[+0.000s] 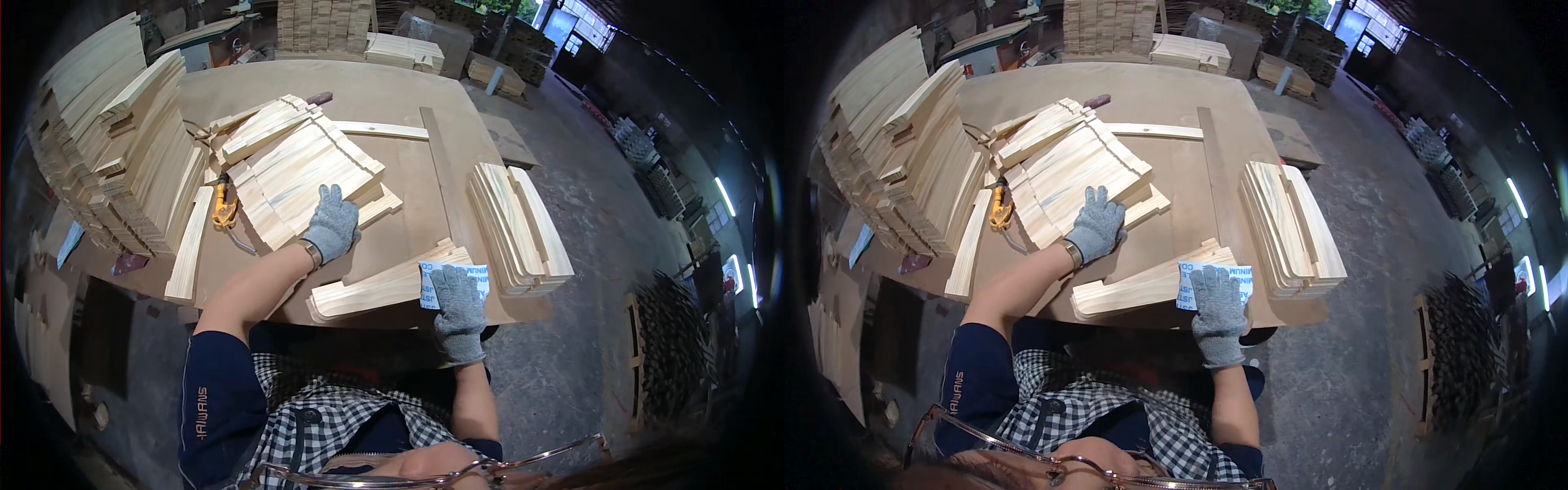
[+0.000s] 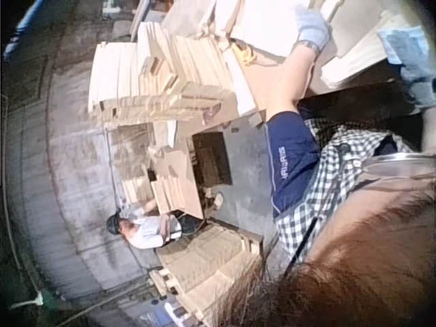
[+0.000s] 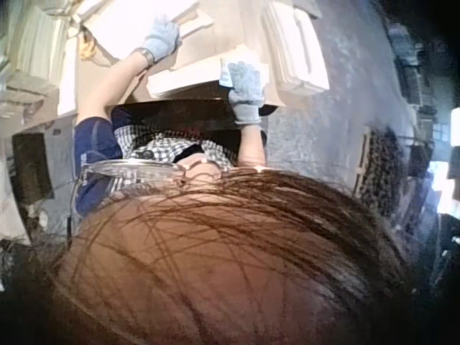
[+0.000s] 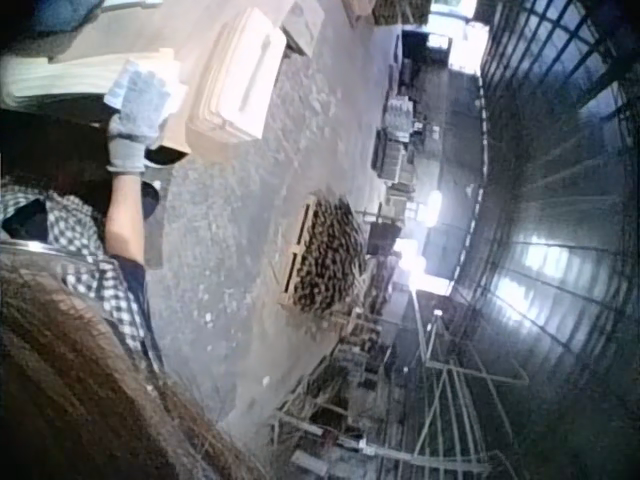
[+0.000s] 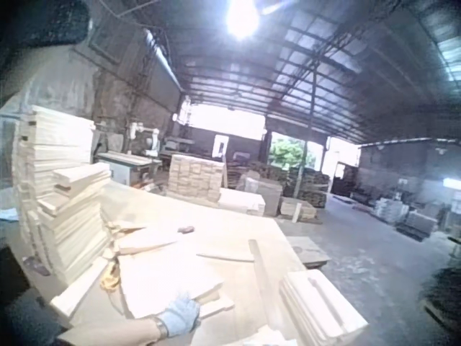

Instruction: Manually sanding wooden furniture components with sandpaper at a workshop workbench.

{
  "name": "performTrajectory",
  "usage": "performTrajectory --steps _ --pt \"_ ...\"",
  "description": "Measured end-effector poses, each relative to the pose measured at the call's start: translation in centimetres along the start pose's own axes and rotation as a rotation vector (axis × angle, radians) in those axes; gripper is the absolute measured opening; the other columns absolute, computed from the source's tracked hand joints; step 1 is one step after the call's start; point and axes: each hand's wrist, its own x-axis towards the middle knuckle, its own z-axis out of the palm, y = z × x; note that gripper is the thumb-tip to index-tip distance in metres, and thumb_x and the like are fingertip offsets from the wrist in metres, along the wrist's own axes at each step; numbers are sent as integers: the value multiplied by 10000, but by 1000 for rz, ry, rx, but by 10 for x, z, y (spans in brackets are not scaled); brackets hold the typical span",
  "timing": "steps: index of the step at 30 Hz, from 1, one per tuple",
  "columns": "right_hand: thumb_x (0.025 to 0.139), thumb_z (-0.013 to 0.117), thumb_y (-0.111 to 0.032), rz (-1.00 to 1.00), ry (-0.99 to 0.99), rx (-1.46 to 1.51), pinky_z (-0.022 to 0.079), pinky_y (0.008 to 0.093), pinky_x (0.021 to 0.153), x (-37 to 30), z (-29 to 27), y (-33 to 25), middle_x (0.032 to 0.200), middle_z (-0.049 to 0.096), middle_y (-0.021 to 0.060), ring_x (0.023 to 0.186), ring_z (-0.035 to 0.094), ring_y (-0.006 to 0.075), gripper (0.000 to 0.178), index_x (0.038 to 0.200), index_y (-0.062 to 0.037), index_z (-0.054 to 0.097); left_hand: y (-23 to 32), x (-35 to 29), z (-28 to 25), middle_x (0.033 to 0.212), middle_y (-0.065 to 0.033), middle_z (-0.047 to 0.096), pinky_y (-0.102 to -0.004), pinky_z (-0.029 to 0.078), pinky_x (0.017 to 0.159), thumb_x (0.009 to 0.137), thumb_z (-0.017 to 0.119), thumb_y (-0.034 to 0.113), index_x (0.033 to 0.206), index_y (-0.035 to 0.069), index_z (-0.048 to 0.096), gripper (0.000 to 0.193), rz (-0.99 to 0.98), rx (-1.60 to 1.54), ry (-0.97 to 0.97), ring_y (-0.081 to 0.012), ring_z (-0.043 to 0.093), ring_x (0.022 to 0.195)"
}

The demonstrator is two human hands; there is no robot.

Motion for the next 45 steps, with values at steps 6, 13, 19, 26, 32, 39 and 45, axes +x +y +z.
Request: performTrajectory --steps 6,13,19,26,32,39,45 --pt "704 595 -23 33 -36 55 222 543 1231 0 3 4 1581 413 136 1474 357 350 832 1514 -164 468 3 5 16 1390 -235 510 -651 163 1184 906 613 422 1430 56 462 657 248 -27 251 -460 301 1435" --pt "716 574 -22 61 -62 26 230 547 1225 2 -1 -1 1559 444 140 1452 388 362 797 1499 -148 491 -15 18 -13 1477 -278 413 -666 159 1165 856 654 334 1553 71 320 816 55 225 72 -428 292 1459" --pt "711 577 -23 47 -14 62 230 551 1224 3 -6 -5 1545 460 147 1443 399 367 791 1491 -129 497 -37 -17 17 1372 -299 472 -658 265 1125 867 625 239 1417 -84 403 676 65 82 243 -453 398 1360" --pt "722 598 -36 50 120 -32 344 516 1168 0 -1 -8 1462 537 186 1365 484 393 691 1411 -77 572 -6 -25 11 1276 -306 563 -618 331 1107 899 542 183 1270 -66 521 448 179 391 192 -441 489 1298" --pt "877 583 -6 307 381 160 509 441 981 -10 -37 -13 1210 681 213 1109 648 422 383 1251 -19 670 -2 -23 -87 1000 -177 668 -446 480 901 935 574 237 1012 61 608 195 -23 -323 -88 -356 637 1026" --pt "937 517 7 308 396 207 474 456 1036 -1 -43 0 1326 633 219 1210 619 383 456 1391 8 559 39 -63 -83 982 -140 689 -409 520 855 980 576 342 1070 124 697 266 350 -617 -179 -321 663 1002" --pt "944 514 -32 711 93 276 496 455 983 -9 -46 7 1260 647 235 1137 640 386 482 1426 -30 531 78 -89 -70 1198 -245 597 -508 469 873 858 731 404 1298 6 551 620 329 -409 396 -405 584 1086"
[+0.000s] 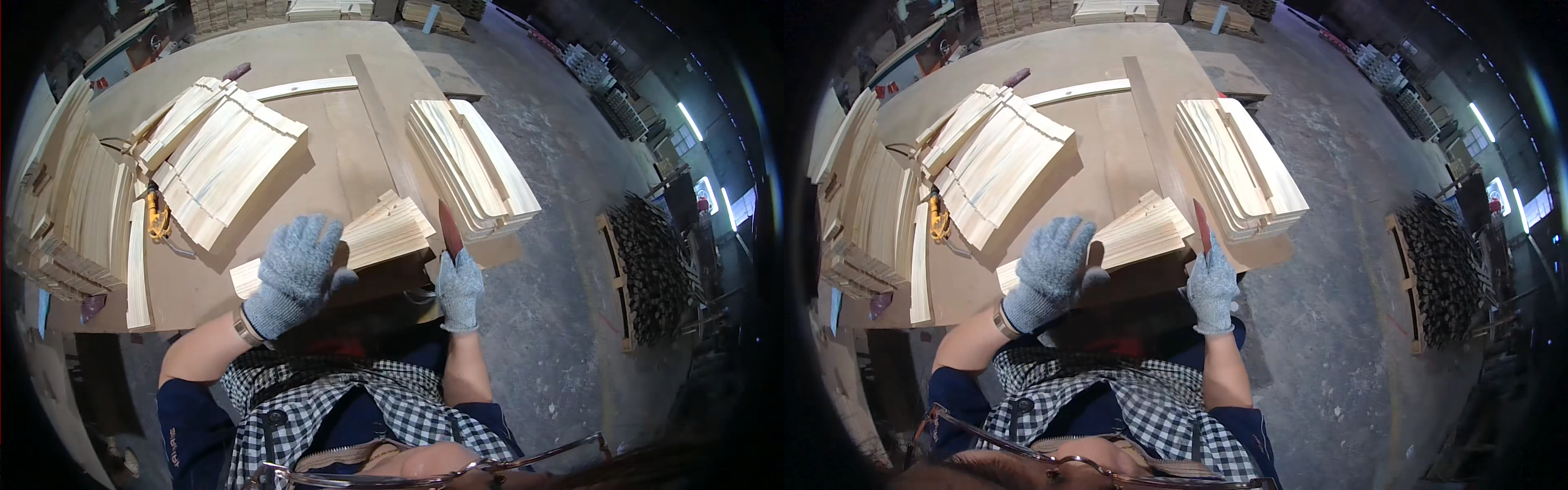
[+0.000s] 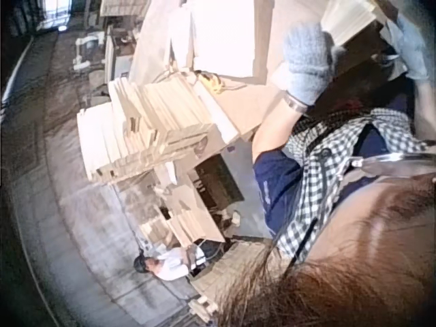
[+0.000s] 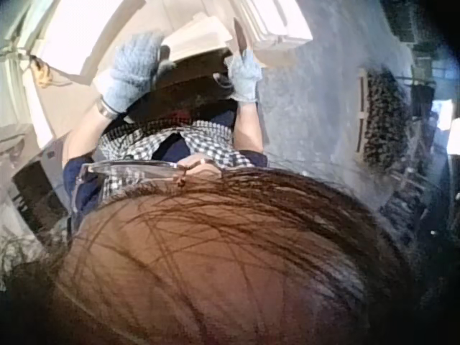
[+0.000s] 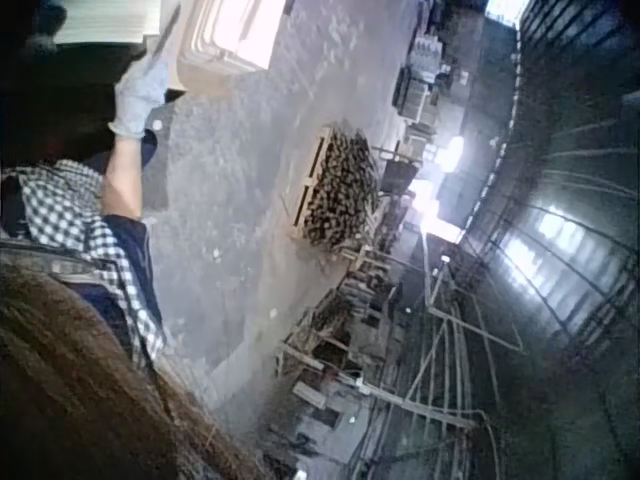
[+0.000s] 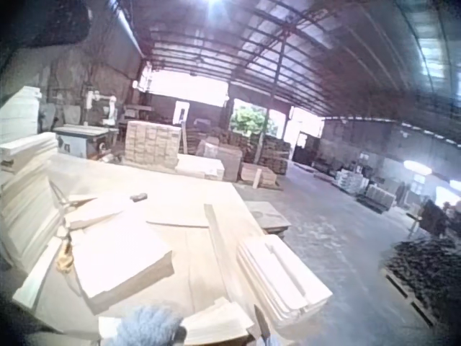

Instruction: Manually sanding wooden furniture components with sandpaper at a workshop workbench.

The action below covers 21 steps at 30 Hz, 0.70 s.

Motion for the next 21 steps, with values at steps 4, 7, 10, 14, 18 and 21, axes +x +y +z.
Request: performTrajectory --steps 4,7,10,14,18,21 --pt "891 546 -31 -495 76 -72 500 458 974 37 11 -7 1220 664 219 1121 635 388 478 1368 -39 575 22 6 23 1303 -285 532 -503 456 867 894 638 534 1396 -23 452 773 -88 0 -146 -425 553 1097" --pt "842 559 -17 -553 -59 -160 491 460 998 59 22 -11 1247 656 205 1143 627 376 486 1326 -36 598 28 7 39 1147 -232 571 -488 437 812 895 637 530 1427 -19 433 792 -192 128 -193 -369 577 951" --pt "772 592 -2 -563 -153 -224 461 467 1045 49 17 -5 1294 621 215 1202 590 382 571 1343 -23 578 28 7 43 1065 -198 574 -476 426 779 886 658 510 1429 -16 436 788 -243 82 -222 -334 571 872" --pt "719 582 62 -563 -144 -275 448 461 1066 -2 -15 11 1325 597 237 1233 570 393 690 1402 -28 534 29 8 36 1032 -192 580 -471 425 774 886 663 498 1420 -18 447 774 -239 71 -233 -326 572 856" --pt "764 569 55 -448 -182 -181 501 441 1018 -37 -36 5 1323 634 196 1151 649 364 634 1383 -80 583 28 9 39 1025 -189 585 -480 434 784 880 666 502 1403 -31 462 774 -234 35 -199 -327 576 870" --pt "772 564 57 -414 57 -113 501 432 1021 -30 -37 -6 1324 645 178 1154 652 353 559 1312 -64 642 25 4 48 1042 -199 586 -490 450 798 877 660 499 1392 -45 467 774 -230 -21 -81 -340 579 890"
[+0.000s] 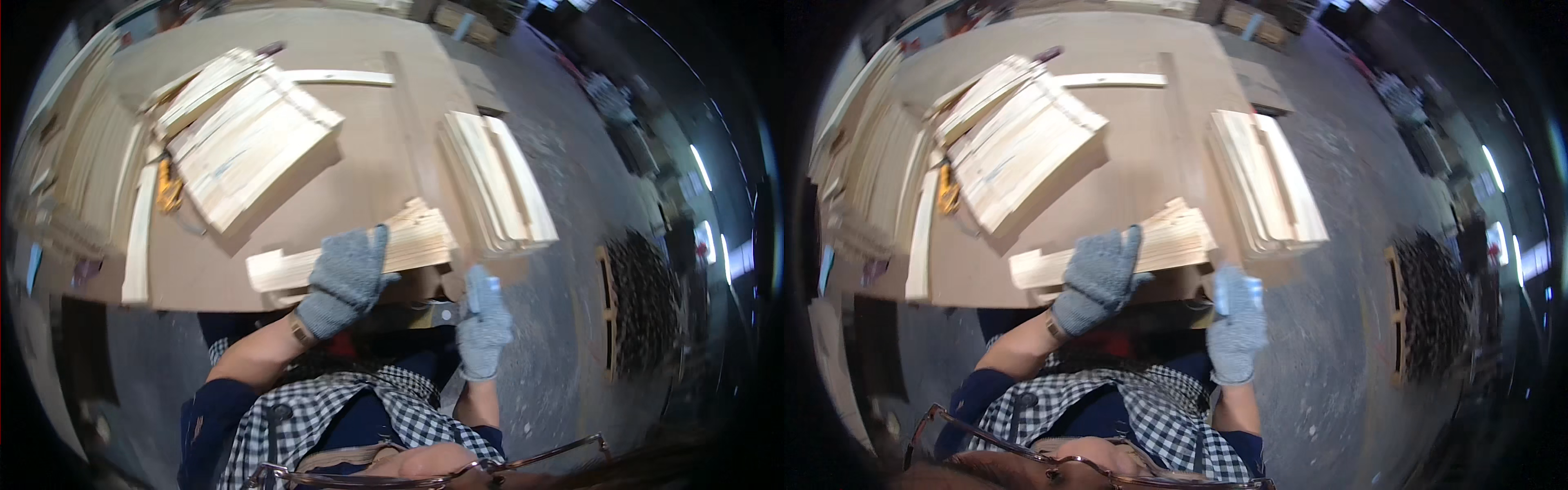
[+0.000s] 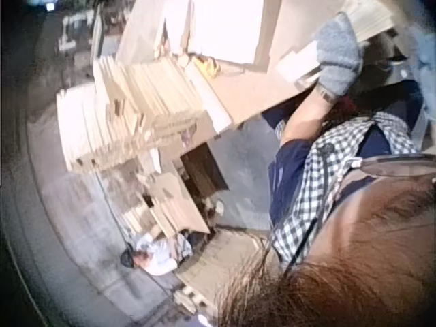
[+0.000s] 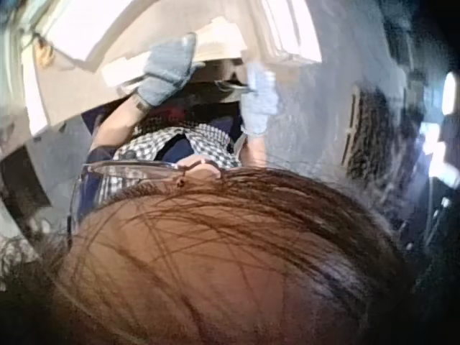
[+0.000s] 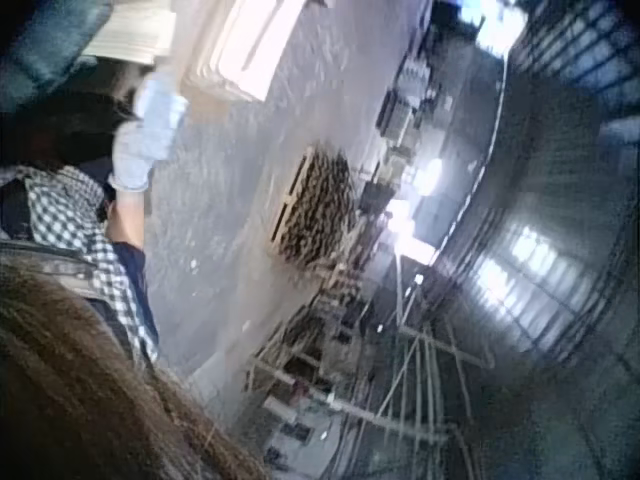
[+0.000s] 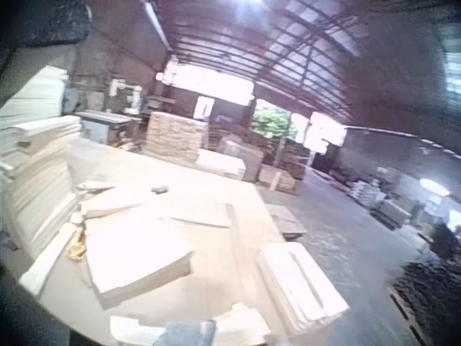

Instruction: Manually sanding wooden furniture components with sandpaper at a workshop workbench.

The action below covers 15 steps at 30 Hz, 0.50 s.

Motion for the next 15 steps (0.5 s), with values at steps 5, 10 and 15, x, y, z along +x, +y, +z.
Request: performTrajectory --steps 5,10,15 --pt "829 500 60 -54 -127 -66 488 440 1035 55 40 3 1249 678 176 1161 644 354 483 1277 -39 655 -2 -3 3 1003 -201 567 -473 465 765 849 702 441 1356 -32 493 725 -48 -32 25 -334 583 876" --pt "860 513 -8 -73 -225 -36 530 461 897 101 71 -15 1117 708 180 972 685 356 434 1266 -66 653 -1 2 3 998 -201 572 -460 475 786 856 706 404 1319 -35 523 663 -79 -64 -88 -336 591 880" --pt "827 516 -6 -352 -444 127 533 438 929 124 89 -93 1043 735 171 997 688 377 444 1209 -117 713 -3 -11 28 1216 -232 575 -498 440 1015 958 584 317 1367 -1 515 523 -91 -300 25 -367 575 1121"
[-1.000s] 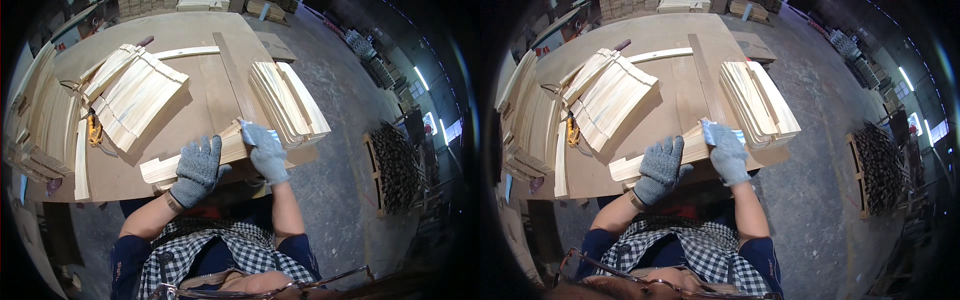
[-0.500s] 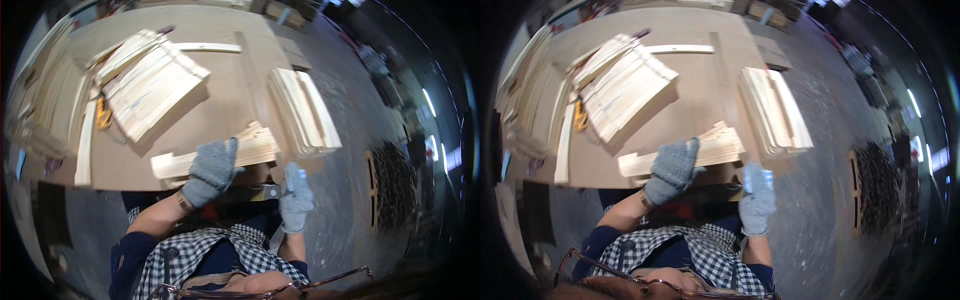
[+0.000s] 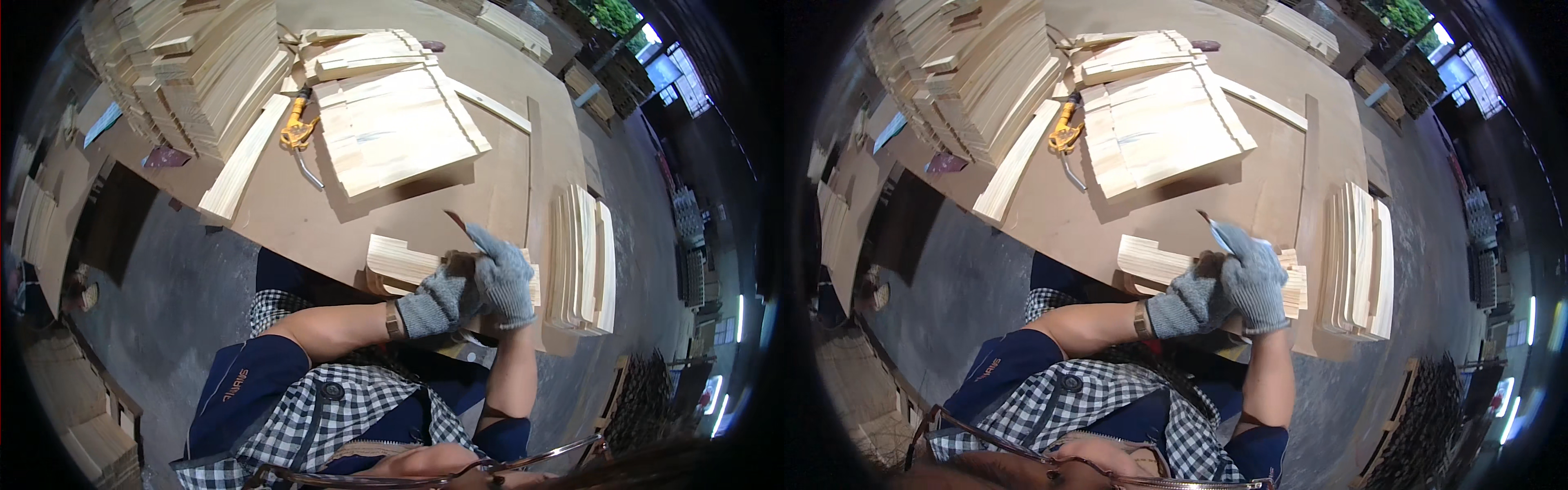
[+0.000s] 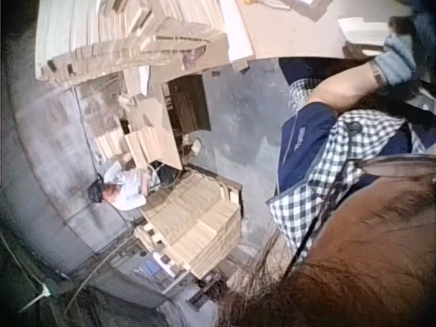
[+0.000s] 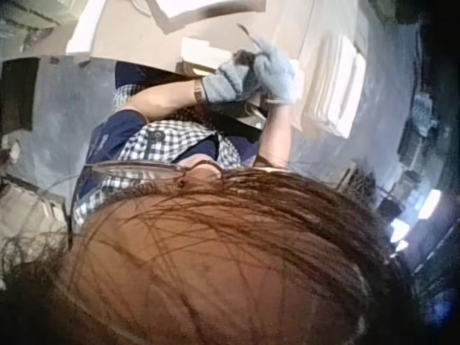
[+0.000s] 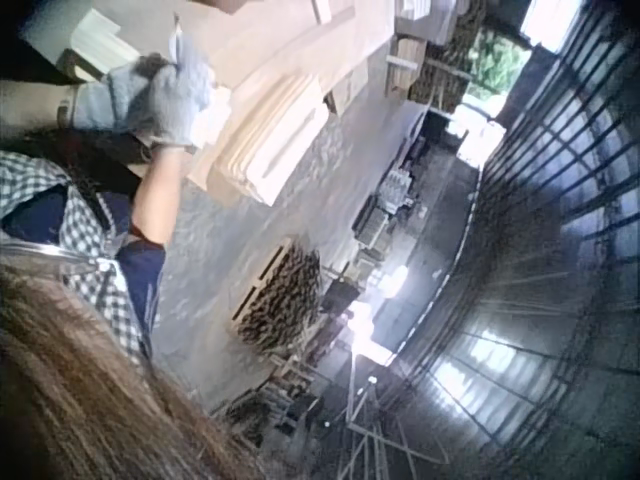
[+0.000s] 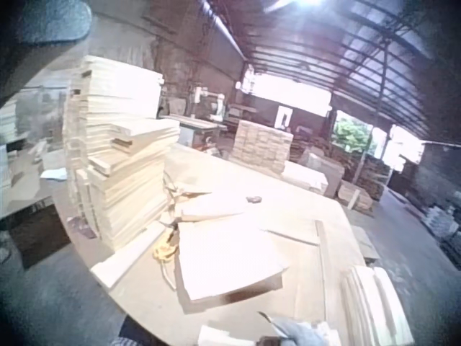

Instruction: Manually sanding wooden furniture components with sandpaper at a workshop workbench.

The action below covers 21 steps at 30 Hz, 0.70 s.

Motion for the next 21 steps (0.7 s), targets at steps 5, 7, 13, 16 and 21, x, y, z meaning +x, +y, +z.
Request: performTrajectory --steps 5,7,13,16,21 --pt "812 583 -75 -452 -278 35 479 465 1041 46 37 -95 1263 654 166 1214 607 350 416 1218 -77 675 -5 -9 13 1215 -226 604 -499 417 1041 965 536 250 1261 23 595 378 38 -168 200 -358 583 1157" --pt "786 624 -102 -520 -512 -160 411 482 1112 47 46 -116 1263 631 172 1275 559 344 372 1151 -56 680 -1 -8 9 1182 -216 607 -493 424 1012 963 535 245 1235 29 600 354 26 -16 115 -352 587 1126" --pt "801 637 -190 -706 -568 -244 283 519 1195 -4 23 -114 1354 599 145 1360 487 324 420 1200 -66 681 7 -1 -11 1083 -184 615 -474 446 927 957 531 233 1157 44 614 287 20 28 60 -333 601 1033" --pt "785 664 -182 -573 -541 -188 306 516 1186 -20 2 -112 1395 597 105 1374 490 320 447 1229 -139 691 8 -1 -17 1033 -169 619 -464 457 884 954 529 226 1118 51 621 256 21 50 47 -323 607 987" --pt "734 722 -57 -369 -317 -28 465 439 1066 -50 -56 -69 1207 708 118 1200 640 301 377 1106 -108 744 4 2 -18 951 -143 626 -448 476 813 950 525 215 1053 64 633 212 31 17 36 -307 618 910"
